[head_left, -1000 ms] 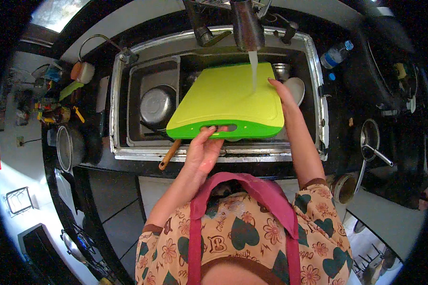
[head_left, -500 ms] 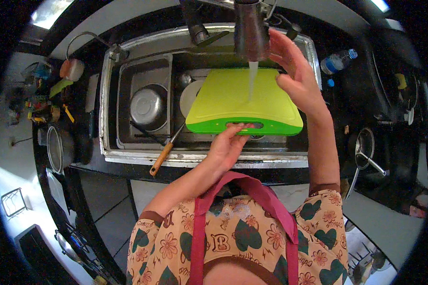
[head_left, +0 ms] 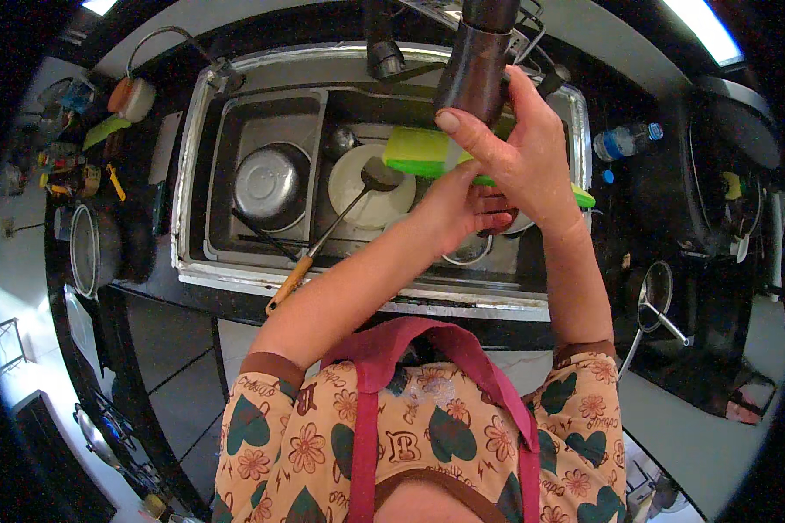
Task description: The person washes a green cutting board, a knife, a ladle, a bowl, and a plate in a kitchen sink using a sponge and running water. They scrub each item and rinse it before placing it aside.
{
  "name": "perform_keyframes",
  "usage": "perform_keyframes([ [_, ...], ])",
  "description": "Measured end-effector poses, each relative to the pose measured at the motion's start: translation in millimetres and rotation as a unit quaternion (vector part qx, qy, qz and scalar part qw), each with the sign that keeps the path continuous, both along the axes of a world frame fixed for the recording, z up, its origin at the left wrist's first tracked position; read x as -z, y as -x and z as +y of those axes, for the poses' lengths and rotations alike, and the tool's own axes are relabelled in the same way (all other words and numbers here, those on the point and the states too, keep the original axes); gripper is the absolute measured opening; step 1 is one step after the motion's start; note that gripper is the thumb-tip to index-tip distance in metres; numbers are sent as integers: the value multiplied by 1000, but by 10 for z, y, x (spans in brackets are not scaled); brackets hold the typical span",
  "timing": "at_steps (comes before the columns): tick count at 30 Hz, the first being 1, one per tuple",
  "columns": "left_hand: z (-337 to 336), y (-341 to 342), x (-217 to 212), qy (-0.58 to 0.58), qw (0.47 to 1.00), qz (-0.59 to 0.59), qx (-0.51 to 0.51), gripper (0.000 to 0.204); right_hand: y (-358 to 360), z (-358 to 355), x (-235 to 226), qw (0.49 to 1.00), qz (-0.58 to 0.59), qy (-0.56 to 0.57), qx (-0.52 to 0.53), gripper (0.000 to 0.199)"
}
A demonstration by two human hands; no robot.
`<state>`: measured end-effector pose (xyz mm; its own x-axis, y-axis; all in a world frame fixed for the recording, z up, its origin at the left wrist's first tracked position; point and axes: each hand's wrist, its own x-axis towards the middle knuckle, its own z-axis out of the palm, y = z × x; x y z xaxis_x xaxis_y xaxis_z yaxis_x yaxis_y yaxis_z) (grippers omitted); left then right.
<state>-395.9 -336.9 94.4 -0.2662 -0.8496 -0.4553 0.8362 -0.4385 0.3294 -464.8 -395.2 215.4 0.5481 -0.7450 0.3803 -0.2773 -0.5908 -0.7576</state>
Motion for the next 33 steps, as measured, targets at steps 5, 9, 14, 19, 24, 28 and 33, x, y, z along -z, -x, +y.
perform_keyframes([
  [5, 57, -185, -42, 35, 995, -50, 76, 56, 115, -78, 83, 999, 20, 24, 22, 57],
  [9, 401, -134, 120, 3, 993, -41, 110, 53, 252, -168, 122, 999, 15, 29, 11, 64],
  [14, 732, 3, 455, -51, 993, -56, 94, 41, 290, -104, 279, 991, -111, -67, -17, 43],
  [19, 829, 19, 442, -85, 994, -23, 70, 34, 842, -233, 819, 976, 25, -208, 51, 27],
  [24, 1052, -68, 438, -110, 994, -14, 0, 29, 590, -71, 1064, 875, -14, -481, -54, 26],
  [28, 1222, -383, 330, -124, 991, -43, -26, 28, 145, -38, 1261, 722, -151, -672, -65, 30],
  [33, 1365, -675, 315, -133, 983, -98, -78, 27, 186, -7, 1242, 760, -22, -607, -231, 41],
])
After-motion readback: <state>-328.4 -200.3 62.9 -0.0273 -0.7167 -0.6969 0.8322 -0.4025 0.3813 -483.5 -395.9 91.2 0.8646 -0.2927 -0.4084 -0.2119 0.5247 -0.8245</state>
